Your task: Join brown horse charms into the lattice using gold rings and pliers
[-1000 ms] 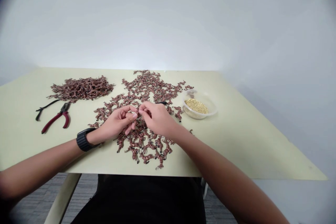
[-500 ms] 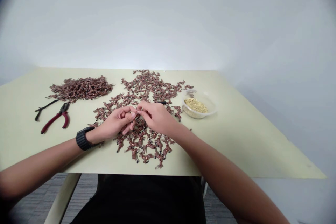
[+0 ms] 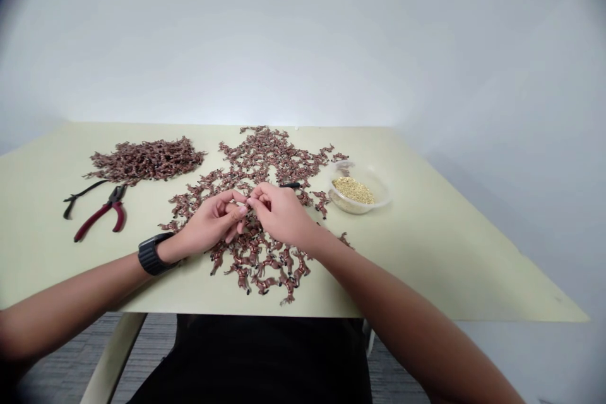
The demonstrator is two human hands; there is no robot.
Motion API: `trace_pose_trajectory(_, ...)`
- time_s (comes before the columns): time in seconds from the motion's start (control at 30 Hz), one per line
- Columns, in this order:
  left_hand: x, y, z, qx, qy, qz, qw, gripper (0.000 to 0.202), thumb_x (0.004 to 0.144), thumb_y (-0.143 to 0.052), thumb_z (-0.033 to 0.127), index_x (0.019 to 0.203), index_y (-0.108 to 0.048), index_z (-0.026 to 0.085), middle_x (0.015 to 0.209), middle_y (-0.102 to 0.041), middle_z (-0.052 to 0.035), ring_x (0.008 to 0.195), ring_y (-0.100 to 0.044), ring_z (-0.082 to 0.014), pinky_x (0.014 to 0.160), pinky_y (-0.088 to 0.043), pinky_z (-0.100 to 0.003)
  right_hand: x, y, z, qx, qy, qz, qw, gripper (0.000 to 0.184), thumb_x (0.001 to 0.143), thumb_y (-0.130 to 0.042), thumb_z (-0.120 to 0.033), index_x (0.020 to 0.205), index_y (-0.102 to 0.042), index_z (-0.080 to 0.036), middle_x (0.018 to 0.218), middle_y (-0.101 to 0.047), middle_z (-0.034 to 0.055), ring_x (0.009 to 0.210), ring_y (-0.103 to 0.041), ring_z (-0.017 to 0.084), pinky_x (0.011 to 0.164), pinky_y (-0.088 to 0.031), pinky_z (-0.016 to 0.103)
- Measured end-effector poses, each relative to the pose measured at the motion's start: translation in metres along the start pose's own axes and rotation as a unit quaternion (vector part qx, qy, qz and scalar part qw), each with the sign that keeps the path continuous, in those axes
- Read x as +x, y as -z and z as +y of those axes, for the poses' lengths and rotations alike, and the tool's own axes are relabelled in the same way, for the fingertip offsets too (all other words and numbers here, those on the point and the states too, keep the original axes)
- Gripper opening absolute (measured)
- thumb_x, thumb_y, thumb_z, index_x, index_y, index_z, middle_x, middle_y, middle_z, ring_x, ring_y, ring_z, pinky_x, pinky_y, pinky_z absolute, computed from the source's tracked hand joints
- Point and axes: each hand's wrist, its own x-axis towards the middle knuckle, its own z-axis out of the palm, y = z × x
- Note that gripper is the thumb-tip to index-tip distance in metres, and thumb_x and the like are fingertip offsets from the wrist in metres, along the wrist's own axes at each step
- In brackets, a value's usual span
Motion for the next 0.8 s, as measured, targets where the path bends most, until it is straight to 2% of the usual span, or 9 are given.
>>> trace_pose_trajectory(0.17,0.000,-0.001,-0.006,0.047,-0.009,0.025,0.999,0.035,0.097,-0.061,0.049,0.114,-0.052,0.020,0.064,-0.066,0.0021,0.042,-0.050,-0.0088,0.042,-0.037,-0.017,0.000,-0.001,-0.001,0.081,-0.054,-0.012,0.995,0.020,0.099,-0.051,-0.039,0.093,-0.059,-0.022,0.067,-0.061,-0.0020,0.047,-0.056,0.012,0.046,-0.040,0.024)
trace_pose_trajectory(0.3,-0.002,0.001,-0.005,0.175,-0.057,0.048,0.982,0.031,0.097,-0.061,0.044,0.115,-0.054,0.021,0.067,-0.068,0.0008,0.050,-0.057,-0.0122,0.050,-0.042,-0.020,0.002,-0.003,0.002,0.178,-0.115,-0.041,0.976,0.022,0.096,-0.056,-0.041,0.089,-0.059,-0.021,0.065,-0.061,-0.0026,0.042,-0.059,0.011,0.040,-0.041,0.022)
trace_pose_trajectory(0.37,-0.003,0.003,-0.003,0.262,-0.088,0.053,0.959,0.027,0.097,-0.061,0.041,0.115,-0.056,0.021,0.071,-0.071,-0.0007,0.057,-0.062,-0.0144,0.056,-0.045,-0.022,0.004,-0.004,0.004,0.238,-0.140,-0.058,0.959,0.022,0.094,-0.060,-0.039,0.085,-0.060,-0.019,0.065,-0.060,-0.0029,0.042,-0.057,0.010,0.040,-0.042,0.022)
trace_pose_trajectory(0.47,-0.004,0.006,-0.001,0.350,-0.120,0.053,0.927,0.026,0.099,-0.058,0.039,0.118,-0.057,0.021,0.078,-0.074,-0.0023,0.063,-0.066,-0.0166,0.062,-0.046,-0.024,0.006,-0.002,0.006,0.345,-0.169,-0.090,0.919,0.028,0.089,-0.068,-0.040,0.076,-0.059,-0.017,0.063,-0.055,-0.0043,0.043,-0.050,0.007,0.042,-0.044,0.021)
trace_pose_trajectory(0.57,-0.003,0.007,-0.002,0.345,-0.122,0.057,0.929,0.028,0.098,-0.059,0.040,0.120,-0.056,0.022,0.080,-0.074,-0.0032,0.065,-0.068,-0.0175,0.063,-0.048,-0.025,0.008,-0.001,0.007,0.407,-0.185,-0.116,0.887,0.035,0.084,-0.075,-0.045,0.073,-0.057,-0.017,0.062,-0.053,-0.0050,0.045,-0.045,0.006,0.044,-0.046,0.020)
trace_pose_trajectory(0.6,-0.003,0.006,-0.002,0.316,-0.113,0.058,0.940,0.029,0.098,-0.060,0.041,0.120,-0.056,0.022,0.079,-0.074,-0.0029,0.063,-0.067,-0.0171,0.061,-0.048,-0.025,0.009,-0.001,0.007,0.406,-0.187,-0.121,0.886,0.036,0.084,-0.075,-0.047,0.074,-0.058,-0.017,0.063,-0.053,-0.0048,0.046,-0.046,0.006,0.045,-0.047,0.021)
trace_pose_trajectory(0.67,-0.001,0.005,-0.003,0.229,-0.084,0.057,0.968,0.032,0.097,-0.060,0.043,0.119,-0.055,0.021,0.073,-0.072,-0.0013,0.055,-0.064,-0.0152,0.054,-0.047,-0.023,0.010,0.001,0.009,0.373,-0.182,-0.112,0.903,0.035,0.086,-0.072,-0.050,0.081,-0.061,-0.018,0.065,-0.056,-0.0036,0.047,-0.049,0.008,0.046,-0.048,0.023)
trace_pose_trajectory(0.73,0.000,0.003,-0.004,0.138,-0.053,0.056,0.987,0.034,0.097,-0.061,0.046,0.119,-0.053,0.021,0.070,-0.070,0.0001,0.048,-0.061,-0.0130,0.047,-0.045,-0.021,0.011,0.005,0.011,0.308,-0.162,-0.077,0.934,0.033,0.091,-0.064,-0.052,0.091,-0.063,-0.019,0.069,-0.061,-0.0018,0.048,-0.053,0.010,0.046,-0.048,0.024)
trace_pose_trajectory(0.8,0.002,0.003,-0.004,0.082,-0.035,0.055,0.994,0.035,0.096,-0.062,0.047,0.117,-0.053,0.020,0.068,-0.070,0.0000,0.046,-0.059,-0.0117,0.044,-0.044,-0.020,0.011,0.013,0.015,0.218,-0.131,-0.018,0.967,0.030,0.095,-0.057,-0.051,0.098,-0.063,-0.021,0.073,-0.064,0.0005,0.050,-0.054,0.011,0.046,-0.046,0.025)
